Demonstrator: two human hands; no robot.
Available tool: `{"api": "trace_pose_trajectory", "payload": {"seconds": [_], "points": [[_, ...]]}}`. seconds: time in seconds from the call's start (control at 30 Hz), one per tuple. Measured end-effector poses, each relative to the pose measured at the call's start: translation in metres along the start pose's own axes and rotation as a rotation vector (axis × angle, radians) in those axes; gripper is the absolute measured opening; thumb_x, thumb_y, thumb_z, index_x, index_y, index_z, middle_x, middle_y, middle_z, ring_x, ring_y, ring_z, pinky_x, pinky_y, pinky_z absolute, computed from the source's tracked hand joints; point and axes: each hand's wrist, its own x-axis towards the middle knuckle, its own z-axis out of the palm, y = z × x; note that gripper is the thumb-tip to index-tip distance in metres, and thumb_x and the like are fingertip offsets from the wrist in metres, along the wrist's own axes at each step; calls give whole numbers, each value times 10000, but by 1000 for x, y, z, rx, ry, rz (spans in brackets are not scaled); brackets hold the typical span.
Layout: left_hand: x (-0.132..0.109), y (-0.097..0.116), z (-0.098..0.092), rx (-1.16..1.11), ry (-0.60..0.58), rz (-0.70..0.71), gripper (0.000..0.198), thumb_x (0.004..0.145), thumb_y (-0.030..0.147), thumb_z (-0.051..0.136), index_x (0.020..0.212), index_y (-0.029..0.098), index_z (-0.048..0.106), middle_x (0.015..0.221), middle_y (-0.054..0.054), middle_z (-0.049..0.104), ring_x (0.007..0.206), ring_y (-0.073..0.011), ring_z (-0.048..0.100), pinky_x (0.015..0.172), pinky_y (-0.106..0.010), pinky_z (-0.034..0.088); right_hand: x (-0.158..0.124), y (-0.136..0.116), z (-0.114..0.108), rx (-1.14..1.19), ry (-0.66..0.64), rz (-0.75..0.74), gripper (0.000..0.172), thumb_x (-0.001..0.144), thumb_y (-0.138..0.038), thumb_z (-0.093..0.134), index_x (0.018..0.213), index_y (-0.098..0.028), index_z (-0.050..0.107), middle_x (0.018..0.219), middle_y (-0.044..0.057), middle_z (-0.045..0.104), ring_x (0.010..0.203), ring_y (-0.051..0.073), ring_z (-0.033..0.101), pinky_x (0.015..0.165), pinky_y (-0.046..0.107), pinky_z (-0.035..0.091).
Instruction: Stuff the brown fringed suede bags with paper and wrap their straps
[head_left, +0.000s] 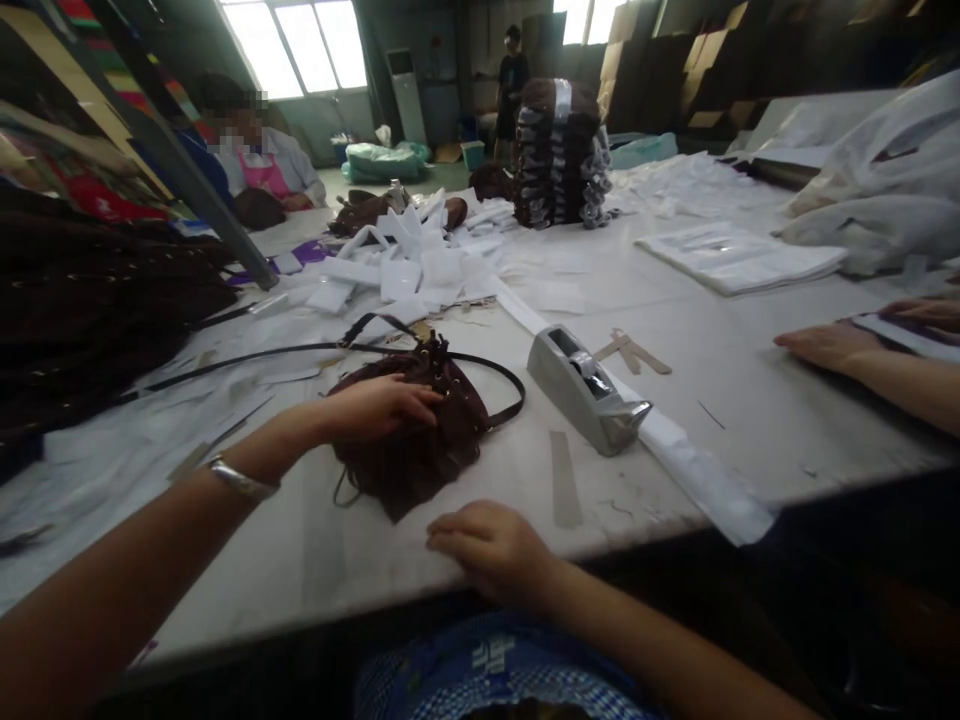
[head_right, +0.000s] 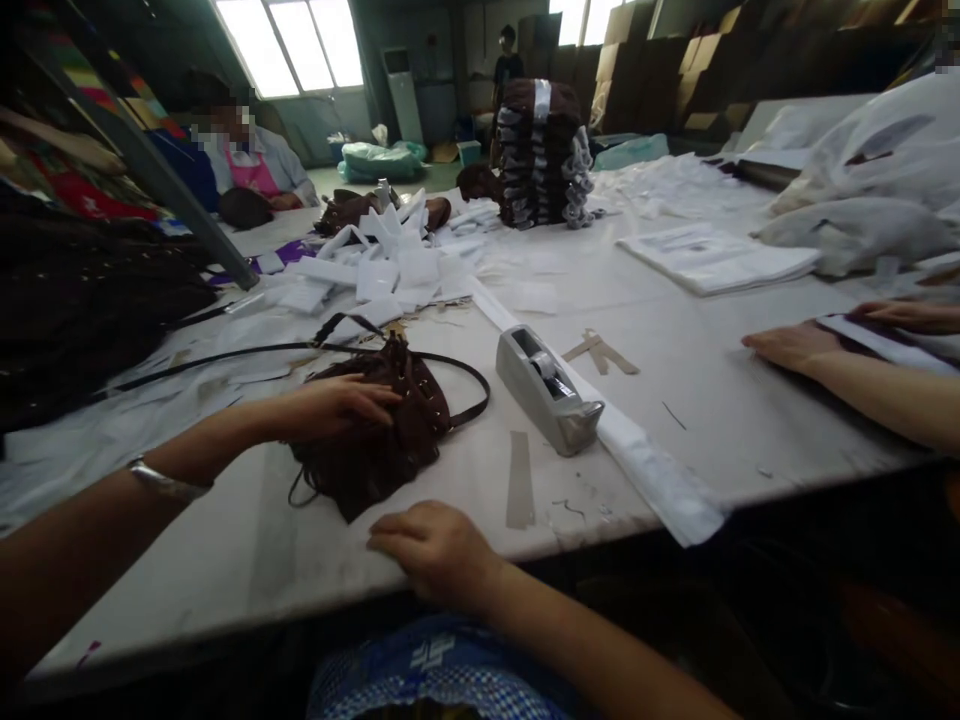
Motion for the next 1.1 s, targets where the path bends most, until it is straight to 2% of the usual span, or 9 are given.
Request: {"api": "trace_pose_trajectory", "payload": {"seconds": [0.07, 0.13, 0.3, 0.4, 0.5, 0.6, 0.73, 0.93, 1.1], "points": [[0, 3, 3, -44, 264, -122, 356, 890, 213, 481, 1160, 295, 700, 1310, 38, 640, 1193, -186, 604, 1115, -344, 387, 0, 11, -14, -65, 76, 100, 268, 939, -96, 472, 1101, -170, 672, 1078, 81, 717, 961, 188, 658, 849, 318, 543], [-2, -1, 21, -44, 428, -217, 365, 932, 326, 468, 1230, 234, 658, 1275, -7, 665, 1168, -197, 618, 1072, -331, 435, 4, 22, -24, -100, 70, 154, 269, 945, -97, 483, 1125, -179, 666, 1091, 99, 704, 1000, 194, 646, 878, 340, 548], [4, -36, 74, 74, 373, -169, 475, 980, 423, 400, 1384, 203, 515, 1479, -61, 481, 1383, -217, 413, 1168, -424, 300, 35, 38, -8, -193, -142, 104, 358, 936, -163, 555, 1293, -171, 577, 1313, 136, 587, 1203, 236, 541, 1018, 393, 477], [12, -54, 86, 85, 398, -127, 469, 993, 410, 375, 1388, 195, 509, 1499, -79, 453, 1403, -208, 379, 1177, -422, 282, 56, 43, 15, -341, -301, 118, 534, 892, -384, 656, 1360, -160, 530, 1420, 163, 484, 1284, 326, 430, 1046, 477, 416], [15, -58, 89, 88, 435, -111, 473, 993, 420, 385, 1399, 203, 497, 1497, -83, 454, 1395, -210, 389, 1176, -418, 288, 67, 45, 30, -456, -394, 149, 594, 868, -548, 630, 1320, -169, 561, 1349, 169, 527, 1184, 357, 457, 957, 506, 427], [14, -57, 93, 93, 483, -112, 466, 994, 416, 391, 1396, 207, 501, 1481, -79, 475, 1390, -213, 396, 1173, -420, 295, 71, 50, 35, -499, -464, 125, 461, 901, -492, 612, 1238, -177, 598, 1160, 129, 615, 1022, 308, 515, 855, 441, 446], [15, -58, 98, 84, 535, -109, 459, 992, 395, 400, 1391, 198, 508, 1464, -84, 495, 1377, -218, 414, 1166, -416, 308, 78, 65, 36, -481, -568, 113, 113, 954, -241, 571, 978, -159, 644, 976, 89, 643, 927, 241, 548, 790, 329, 426], [11, -50, 95, 43, 547, -121, 455, 981, 398, 420, 1378, 201, 522, 1456, -94, 502, 1370, -237, 421, 1163, -439, 302, 79, 61, 24, -196, -520, 313, 108, 989, -178, 461, 1010, -175, 567, 763, 4, 658, 684, 150, 603, 637, 237, 382], [8, -37, 89, 162, 519, -172, 464, 983, 427, 412, 1386, 219, 513, 1445, -62, 519, 1358, -179, 437, 1155, -343, 323, 63, 39, 17, -377, -439, 250, 241, 966, -223, 416, 846, -190, 622, 756, 64, 693, 691, 212, 660, 609, 273, 419]]}}
